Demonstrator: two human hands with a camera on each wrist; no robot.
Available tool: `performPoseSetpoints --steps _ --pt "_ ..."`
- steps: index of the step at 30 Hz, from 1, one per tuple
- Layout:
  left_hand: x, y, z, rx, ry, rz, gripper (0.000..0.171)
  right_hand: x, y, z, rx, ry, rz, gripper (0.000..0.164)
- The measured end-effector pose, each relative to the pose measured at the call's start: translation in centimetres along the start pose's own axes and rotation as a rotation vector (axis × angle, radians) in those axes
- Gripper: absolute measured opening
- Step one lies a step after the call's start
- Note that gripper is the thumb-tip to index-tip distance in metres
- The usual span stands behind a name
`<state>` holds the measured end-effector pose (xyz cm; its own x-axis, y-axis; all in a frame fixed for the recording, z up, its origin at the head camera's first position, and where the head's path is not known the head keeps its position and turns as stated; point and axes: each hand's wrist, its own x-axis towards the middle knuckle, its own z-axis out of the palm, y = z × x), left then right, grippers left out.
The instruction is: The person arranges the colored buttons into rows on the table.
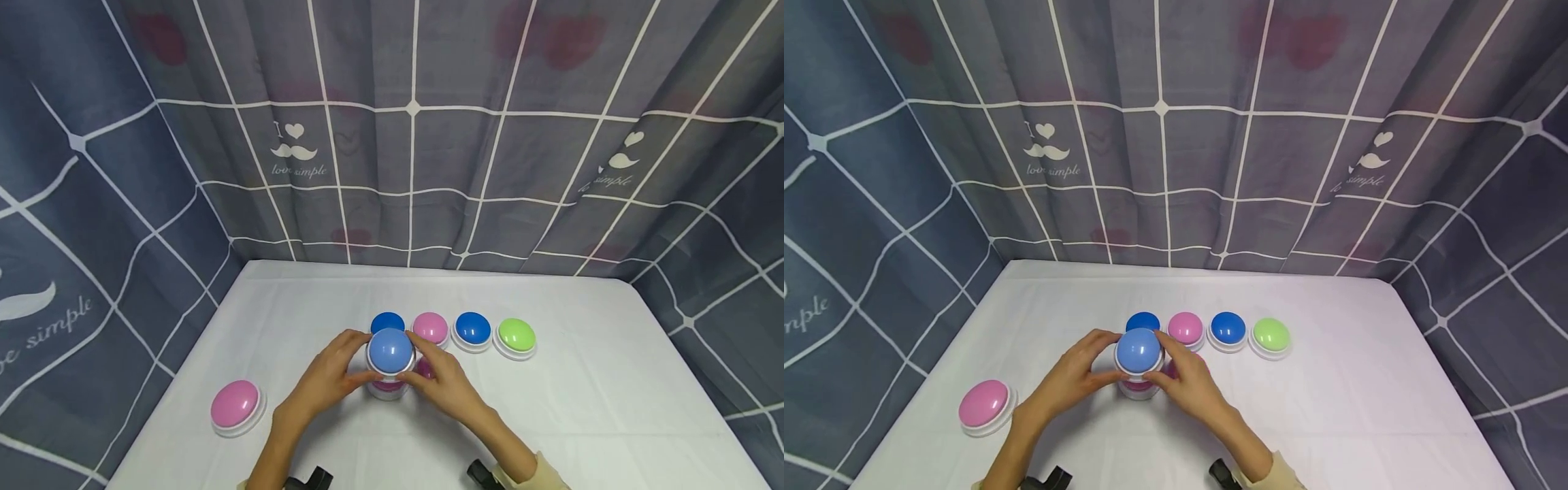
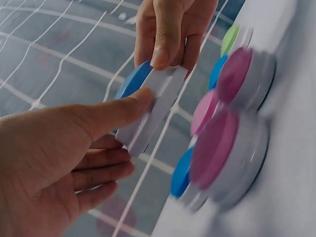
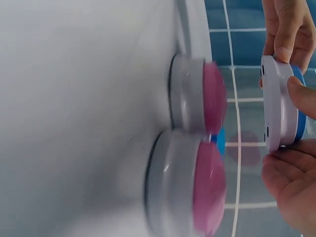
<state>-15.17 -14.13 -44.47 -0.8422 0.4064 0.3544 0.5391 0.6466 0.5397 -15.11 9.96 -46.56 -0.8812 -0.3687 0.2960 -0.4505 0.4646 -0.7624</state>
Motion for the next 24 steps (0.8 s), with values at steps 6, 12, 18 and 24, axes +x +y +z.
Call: performPoseSetpoints --steps 6,12,18,24 --pt "1.7 2.1 2.5 0.046 -0.055 0.053 0.064 -2.3 2.0 -2.2 -0.037 0.082 -0.016 0.070" --pt "2.5 3.4 4.8 0.084 -0.070 0.136 0.059 -4.4 3.8 -3.8 -0.122 0.152 -0.064 0.072" --pt "3.2 4.7 7.0 0.091 -0.127 0.189 0.057 -7.2 4.9 -4.9 -0.154 0.233 -0.050 0.075" --pt "3.9 6.2 8.7 0.094 -0.141 0.214 0.054 -9.4 5.2 -6.1 -0.206 0.272 0.000 0.076"
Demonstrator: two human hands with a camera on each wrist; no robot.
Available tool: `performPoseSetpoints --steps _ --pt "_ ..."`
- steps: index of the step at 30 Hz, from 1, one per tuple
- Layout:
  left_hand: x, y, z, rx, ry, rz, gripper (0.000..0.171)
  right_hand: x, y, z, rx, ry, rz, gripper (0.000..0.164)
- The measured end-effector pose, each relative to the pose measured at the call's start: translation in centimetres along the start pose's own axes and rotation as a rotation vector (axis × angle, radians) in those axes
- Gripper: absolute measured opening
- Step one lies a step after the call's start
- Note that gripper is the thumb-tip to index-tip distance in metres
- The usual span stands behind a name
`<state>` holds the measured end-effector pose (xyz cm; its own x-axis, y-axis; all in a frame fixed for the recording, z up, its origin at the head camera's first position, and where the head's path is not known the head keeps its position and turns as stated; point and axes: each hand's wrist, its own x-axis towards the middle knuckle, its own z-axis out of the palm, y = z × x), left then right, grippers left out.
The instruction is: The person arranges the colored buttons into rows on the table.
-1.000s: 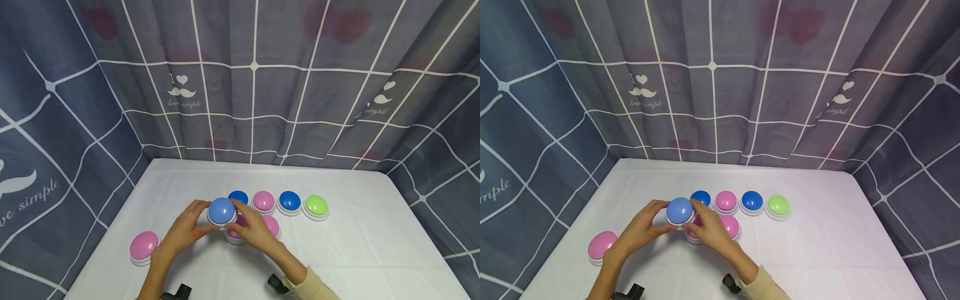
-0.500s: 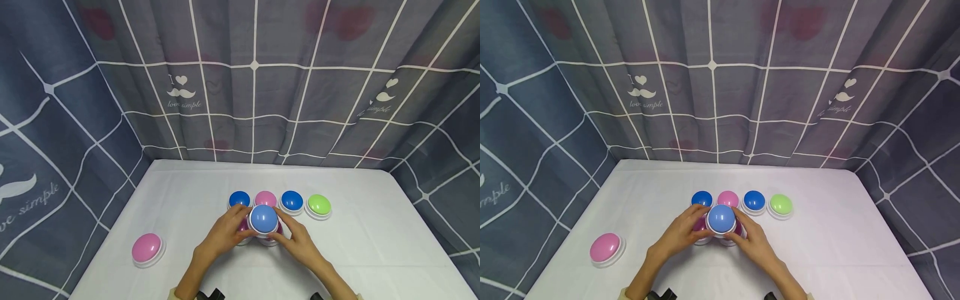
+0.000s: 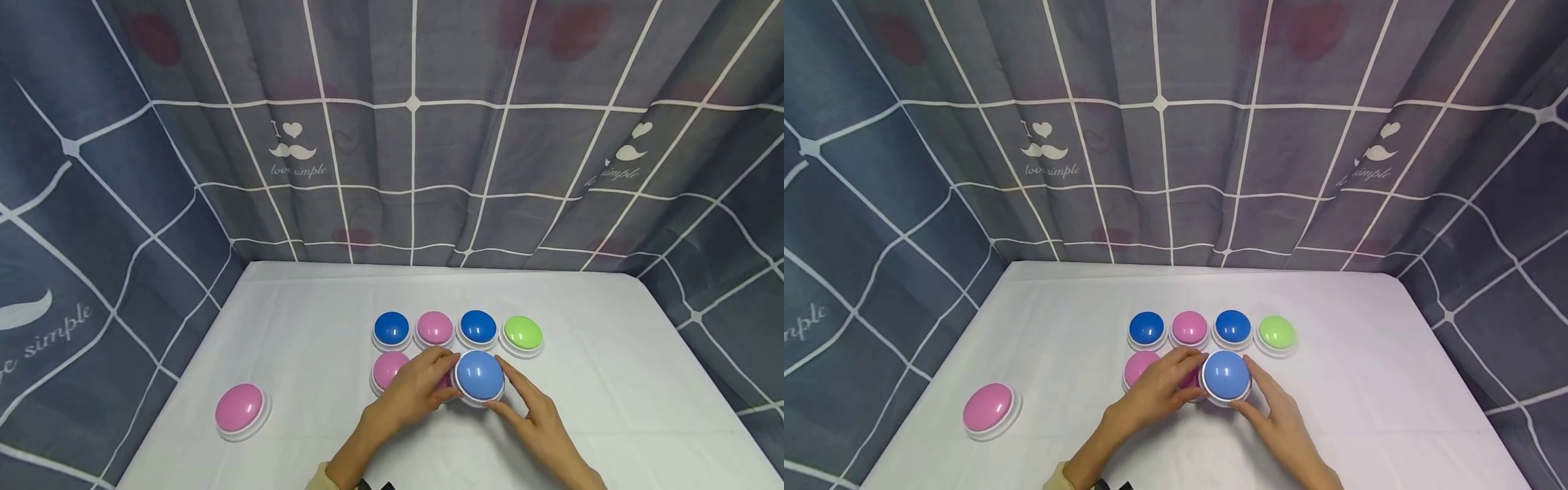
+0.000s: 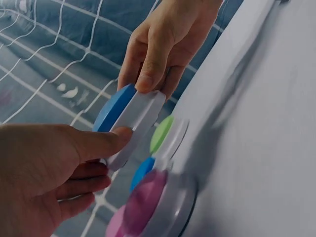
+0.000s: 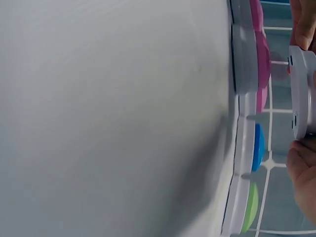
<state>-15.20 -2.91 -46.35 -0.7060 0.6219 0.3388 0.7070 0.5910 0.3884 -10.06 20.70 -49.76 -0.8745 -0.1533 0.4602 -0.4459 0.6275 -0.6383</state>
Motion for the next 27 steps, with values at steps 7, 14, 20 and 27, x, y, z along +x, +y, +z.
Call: performPoseSetpoints --steps 7,14,20,27 --pt "1.5 1.4 1.5 0.028 -0.003 0.033 0.059 -1.1 0.7 -1.2 -0.048 0.046 0.033 0.077" --pt "2.8 2.1 2.5 0.087 -0.053 0.036 0.061 -1.9 1.0 -1.9 -0.107 0.035 0.123 0.073" --pt "3.5 2.0 3.2 0.152 -0.091 0.046 0.059 -2.2 1.5 -2.1 -0.153 0.029 0.157 0.070" --pt "4.3 1.4 3.8 0.188 -0.076 0.088 0.053 -1.8 2.1 -2.1 -0.198 -0.004 0.152 0.067"
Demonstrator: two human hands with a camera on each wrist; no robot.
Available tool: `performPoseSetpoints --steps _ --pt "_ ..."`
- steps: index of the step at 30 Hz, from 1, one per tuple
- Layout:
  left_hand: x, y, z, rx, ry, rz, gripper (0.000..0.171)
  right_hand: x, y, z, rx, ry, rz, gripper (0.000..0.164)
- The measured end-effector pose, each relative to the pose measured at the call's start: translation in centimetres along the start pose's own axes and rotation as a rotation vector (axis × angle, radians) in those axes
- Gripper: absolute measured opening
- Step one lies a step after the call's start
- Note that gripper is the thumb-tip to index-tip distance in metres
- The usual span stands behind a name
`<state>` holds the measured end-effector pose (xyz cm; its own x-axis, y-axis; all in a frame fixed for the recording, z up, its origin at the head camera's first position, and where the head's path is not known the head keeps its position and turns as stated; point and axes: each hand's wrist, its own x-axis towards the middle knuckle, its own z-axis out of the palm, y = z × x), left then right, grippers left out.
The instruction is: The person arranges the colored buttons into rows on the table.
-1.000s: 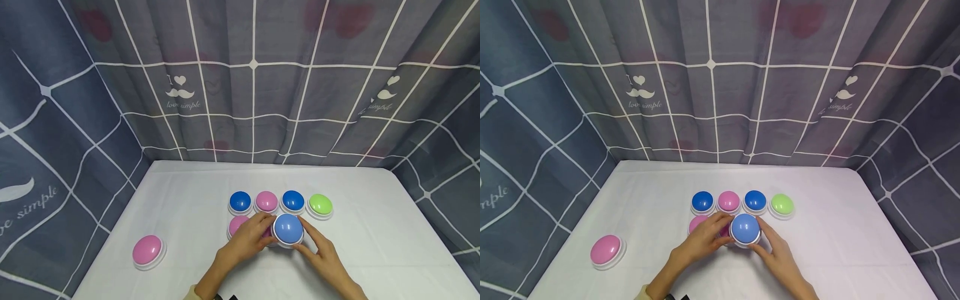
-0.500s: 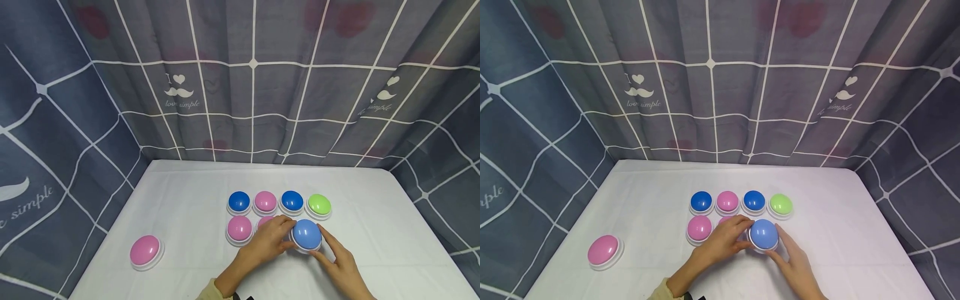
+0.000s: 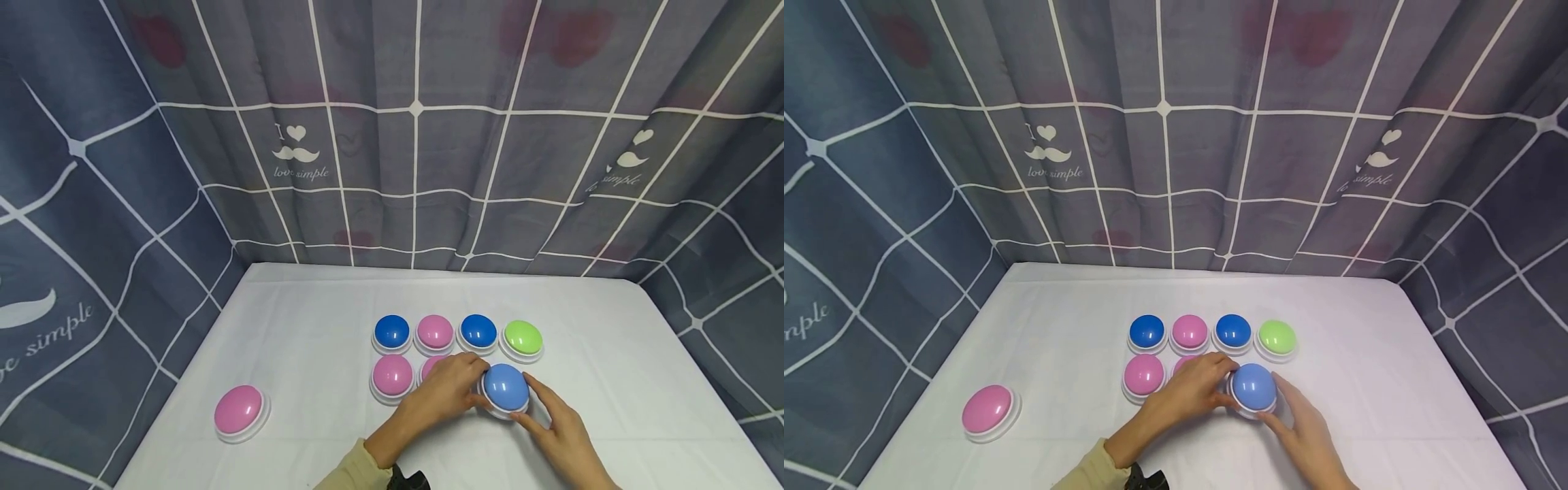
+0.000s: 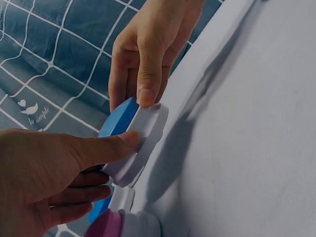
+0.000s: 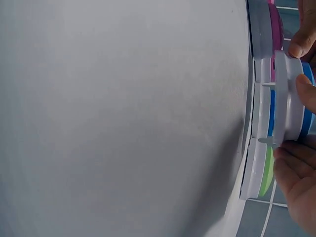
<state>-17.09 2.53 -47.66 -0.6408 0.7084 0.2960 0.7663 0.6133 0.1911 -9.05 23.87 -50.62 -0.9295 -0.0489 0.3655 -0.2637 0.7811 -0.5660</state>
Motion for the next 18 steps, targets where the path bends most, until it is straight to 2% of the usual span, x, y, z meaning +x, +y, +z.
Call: performPoseSetpoints --steps 6,18 --pt "0.3 -0.4 0.5 0.006 -0.028 0.004 0.050 0.5 0.3 0.3 0.016 -0.088 0.032 0.066" --pt "0.6 -1.1 1.1 0.057 -0.078 -0.015 0.048 1.4 0.4 1.1 0.000 -0.073 -0.029 0.066"
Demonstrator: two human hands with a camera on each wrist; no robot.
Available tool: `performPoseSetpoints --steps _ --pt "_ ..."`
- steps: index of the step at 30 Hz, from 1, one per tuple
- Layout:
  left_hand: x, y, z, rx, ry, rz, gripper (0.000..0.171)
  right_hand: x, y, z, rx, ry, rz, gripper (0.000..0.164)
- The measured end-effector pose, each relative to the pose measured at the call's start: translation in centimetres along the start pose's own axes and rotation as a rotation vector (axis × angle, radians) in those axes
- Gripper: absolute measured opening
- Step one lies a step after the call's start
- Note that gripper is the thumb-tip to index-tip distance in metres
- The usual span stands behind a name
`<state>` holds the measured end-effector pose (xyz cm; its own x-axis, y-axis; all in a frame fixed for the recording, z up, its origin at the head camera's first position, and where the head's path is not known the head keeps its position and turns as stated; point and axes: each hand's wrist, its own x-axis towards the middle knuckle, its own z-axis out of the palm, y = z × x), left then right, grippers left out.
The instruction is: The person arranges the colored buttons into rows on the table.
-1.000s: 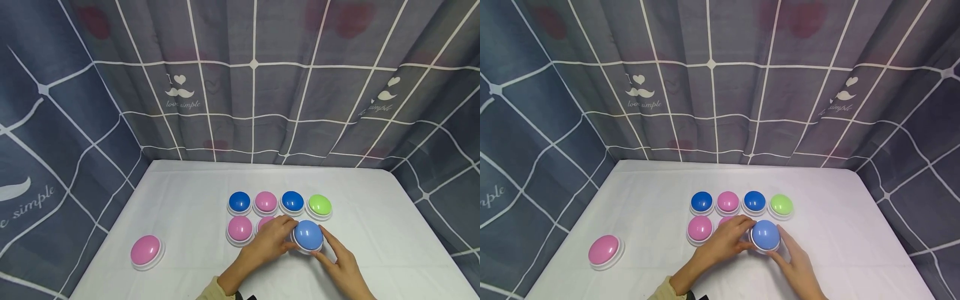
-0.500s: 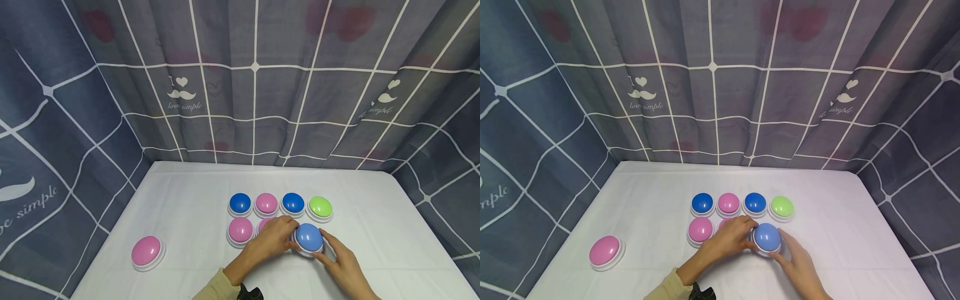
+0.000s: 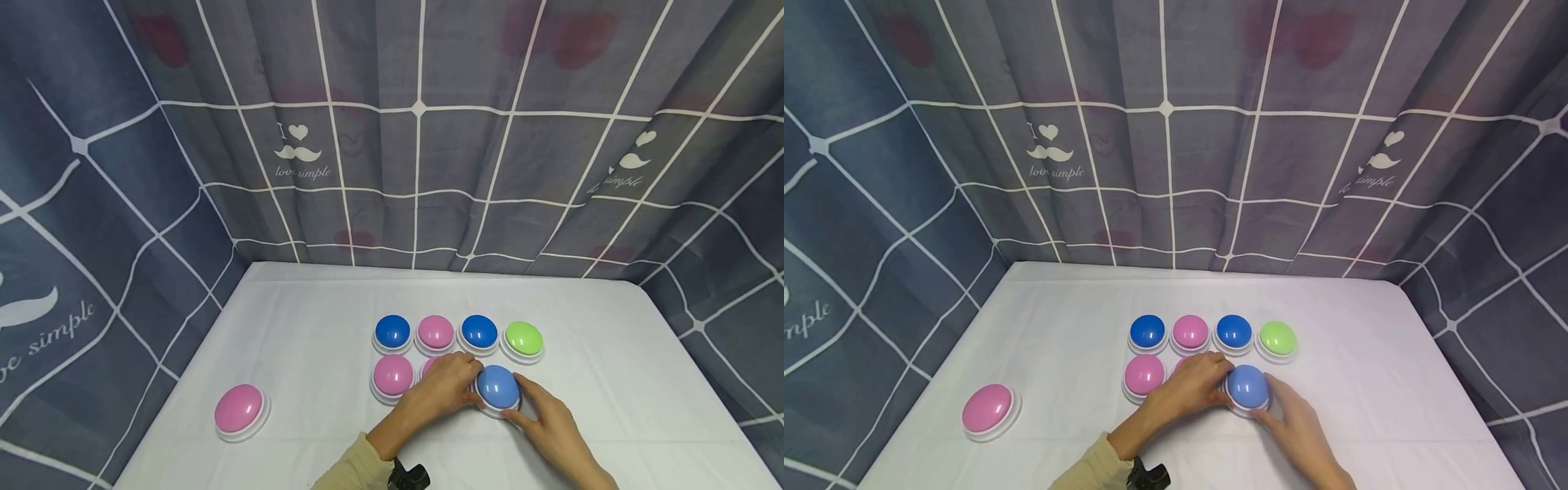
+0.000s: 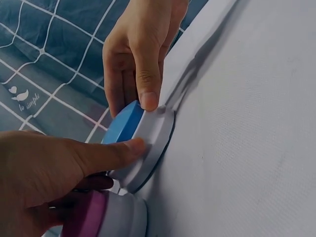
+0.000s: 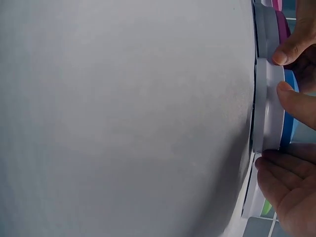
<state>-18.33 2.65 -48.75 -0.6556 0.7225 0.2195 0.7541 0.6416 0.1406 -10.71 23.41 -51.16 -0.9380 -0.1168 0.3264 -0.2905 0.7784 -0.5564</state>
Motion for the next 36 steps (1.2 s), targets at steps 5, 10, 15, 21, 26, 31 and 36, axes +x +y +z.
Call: performPoseSetpoints --steps 5,10,15,21,26,31,36 --pt "0.0 -0.2 -0.1 0.023 -0.005 -0.002 0.048 0.3 -0.2 0.1 0.007 -0.004 0.018 0.068" --pt "-0.2 -0.4 -0.2 0.060 0.006 -0.011 0.047 0.7 -0.4 0.2 0.009 -0.024 0.045 0.068" --pt "-0.2 -0.5 -0.2 0.072 0.017 -0.023 0.047 1.2 -0.6 0.0 0.008 -0.051 0.064 0.069" --pt "-0.4 -0.5 -0.3 0.091 0.038 -0.037 0.048 1.6 -0.7 0.1 -0.011 -0.065 0.058 0.069" --pt "-0.6 -0.4 -0.3 0.069 0.034 -0.053 0.047 1.7 -0.7 0.0 -0.017 -0.084 0.045 0.069" --pt "-0.7 -0.3 -0.1 0.067 0.040 -0.055 0.047 1.7 -0.7 0.0 -0.026 -0.077 0.010 0.070" --pt "-0.8 -0.3 0.0 0.068 0.039 -0.061 0.048 1.5 -0.8 -0.1 -0.030 -0.064 -0.001 0.073"
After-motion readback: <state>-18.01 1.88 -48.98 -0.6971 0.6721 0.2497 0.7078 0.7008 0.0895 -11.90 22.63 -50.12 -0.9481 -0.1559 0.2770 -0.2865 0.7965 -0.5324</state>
